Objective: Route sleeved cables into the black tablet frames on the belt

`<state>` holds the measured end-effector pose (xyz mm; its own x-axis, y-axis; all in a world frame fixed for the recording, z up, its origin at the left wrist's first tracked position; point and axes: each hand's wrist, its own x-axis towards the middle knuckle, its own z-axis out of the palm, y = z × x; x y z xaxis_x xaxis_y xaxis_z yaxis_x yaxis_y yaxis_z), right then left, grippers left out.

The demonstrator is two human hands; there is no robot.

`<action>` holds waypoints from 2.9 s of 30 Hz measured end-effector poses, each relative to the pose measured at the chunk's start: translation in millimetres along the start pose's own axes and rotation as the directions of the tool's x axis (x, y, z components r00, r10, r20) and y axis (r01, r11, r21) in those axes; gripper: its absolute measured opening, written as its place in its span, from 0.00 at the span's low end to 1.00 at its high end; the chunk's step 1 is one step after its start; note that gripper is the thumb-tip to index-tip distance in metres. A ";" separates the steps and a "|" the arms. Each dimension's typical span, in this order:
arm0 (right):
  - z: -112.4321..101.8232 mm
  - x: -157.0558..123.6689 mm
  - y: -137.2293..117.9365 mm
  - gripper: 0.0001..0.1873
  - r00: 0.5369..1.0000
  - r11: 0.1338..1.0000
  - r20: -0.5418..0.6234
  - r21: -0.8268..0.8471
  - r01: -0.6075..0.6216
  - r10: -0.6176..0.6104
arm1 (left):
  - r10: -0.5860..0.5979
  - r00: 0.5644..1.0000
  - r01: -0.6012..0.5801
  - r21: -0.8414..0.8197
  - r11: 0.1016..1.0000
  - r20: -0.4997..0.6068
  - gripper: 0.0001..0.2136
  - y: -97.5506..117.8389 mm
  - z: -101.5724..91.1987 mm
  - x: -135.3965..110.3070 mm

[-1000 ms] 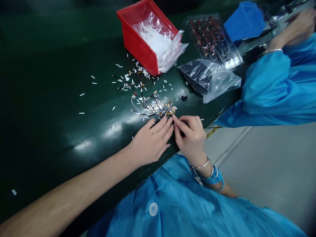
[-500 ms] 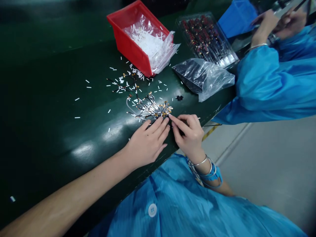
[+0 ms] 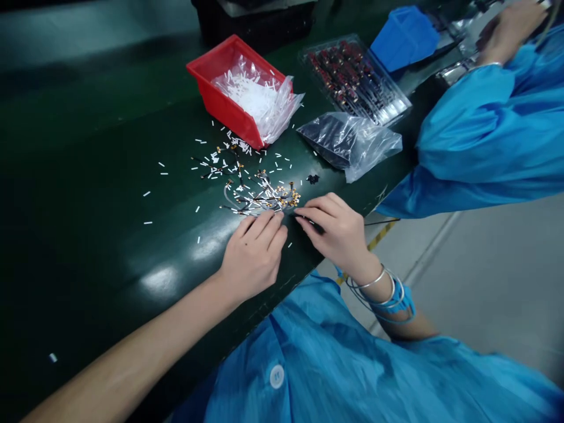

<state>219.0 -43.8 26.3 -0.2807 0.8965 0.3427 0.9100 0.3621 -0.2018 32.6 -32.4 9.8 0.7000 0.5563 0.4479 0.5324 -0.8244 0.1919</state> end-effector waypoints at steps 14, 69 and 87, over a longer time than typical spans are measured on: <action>-13.0 45.2 -30.2 0.07 0.862 0.918 0.505 -0.322 0.233 -0.042 | -0.049 0.998 0.054 0.158 0.986 -0.036 0.16 -0.3 5.4 -5.6; -39.2 73.5 -3.7 0.09 0.495 0.995 0.869 0.031 -0.098 0.021 | -0.198 0.962 0.167 0.168 0.971 0.190 0.21 1.9 0.1 -5.5; -31.1 40.6 -34.8 0.13 0.783 0.923 0.604 -0.369 0.112 0.147 | -0.137 0.950 0.121 0.073 0.990 0.280 0.25 -21.4 -1.2 9.1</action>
<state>185.4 -27.9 75.8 -0.2704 0.9097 -0.3152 0.9209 0.3399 0.1909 27.0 -9.9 10.8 0.7254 0.6706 0.1552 0.6465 -0.7412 0.1806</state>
